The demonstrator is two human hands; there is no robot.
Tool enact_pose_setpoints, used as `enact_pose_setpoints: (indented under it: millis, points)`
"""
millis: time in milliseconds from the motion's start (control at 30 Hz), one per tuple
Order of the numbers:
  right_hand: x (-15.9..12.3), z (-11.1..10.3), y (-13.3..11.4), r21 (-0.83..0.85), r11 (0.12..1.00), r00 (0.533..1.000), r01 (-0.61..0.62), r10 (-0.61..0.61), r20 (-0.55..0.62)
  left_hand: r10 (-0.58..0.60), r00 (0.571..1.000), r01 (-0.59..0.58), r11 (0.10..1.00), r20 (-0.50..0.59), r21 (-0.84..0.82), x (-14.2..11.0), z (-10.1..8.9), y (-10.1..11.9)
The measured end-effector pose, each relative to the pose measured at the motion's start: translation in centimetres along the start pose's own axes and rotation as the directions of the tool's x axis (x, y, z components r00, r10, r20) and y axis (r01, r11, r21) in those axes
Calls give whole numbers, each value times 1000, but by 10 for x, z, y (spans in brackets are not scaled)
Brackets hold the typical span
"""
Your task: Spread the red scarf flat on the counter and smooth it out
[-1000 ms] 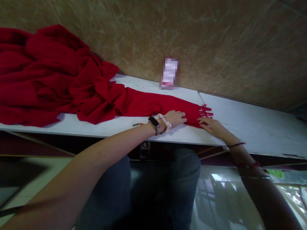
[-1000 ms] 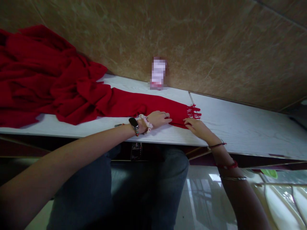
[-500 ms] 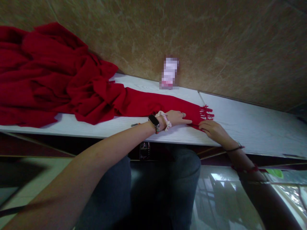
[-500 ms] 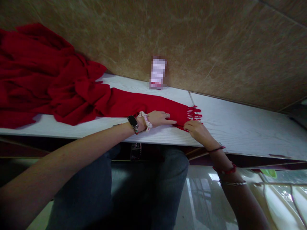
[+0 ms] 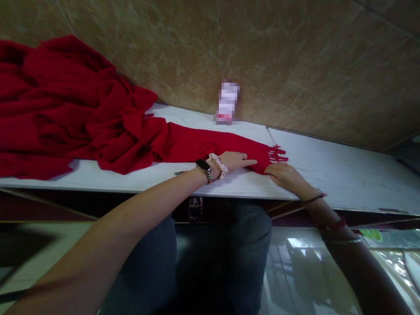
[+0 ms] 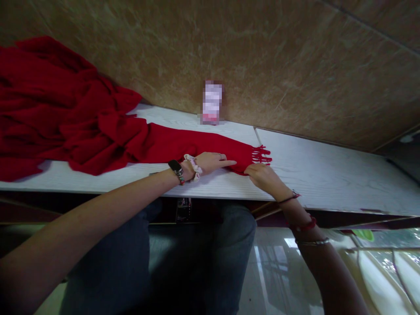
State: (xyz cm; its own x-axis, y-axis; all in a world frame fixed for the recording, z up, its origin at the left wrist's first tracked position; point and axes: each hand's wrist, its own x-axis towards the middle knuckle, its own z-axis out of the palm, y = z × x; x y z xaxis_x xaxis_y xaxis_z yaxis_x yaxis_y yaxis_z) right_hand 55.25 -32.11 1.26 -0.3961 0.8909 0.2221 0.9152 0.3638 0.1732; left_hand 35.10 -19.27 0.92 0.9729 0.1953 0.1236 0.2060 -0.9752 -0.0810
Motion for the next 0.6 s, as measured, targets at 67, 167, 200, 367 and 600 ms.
enact_pose_setpoints:
  millis: [67, 167, 200, 367, 600]
  points:
    - [2, 5, 0, 50, 998, 994, -46, 51, -102, -4, 1000, 4, 1000, -16, -19, 0, 2, -1]
    - [2, 12, 2, 123, 986, 967, -110, 134, -216, -24, 997, 21, 999, -73, -40, 0, 4, 3]
    - [2, 13, 2, 133, 982, 958, -132, 161, -239, -32, 995, 28, 999, -98, -43, 1, 5, 5]
    - [1, 14, 6, 138, 957, 890, -254, 287, -353, -81, 983, 77, 997, -168, -29, 14, 8, 19]
    - [3, 7, 11, 102, 980, 948, -174, 194, -253, -103, 982, 90, 992, -161, -87, 24, 7, 27]
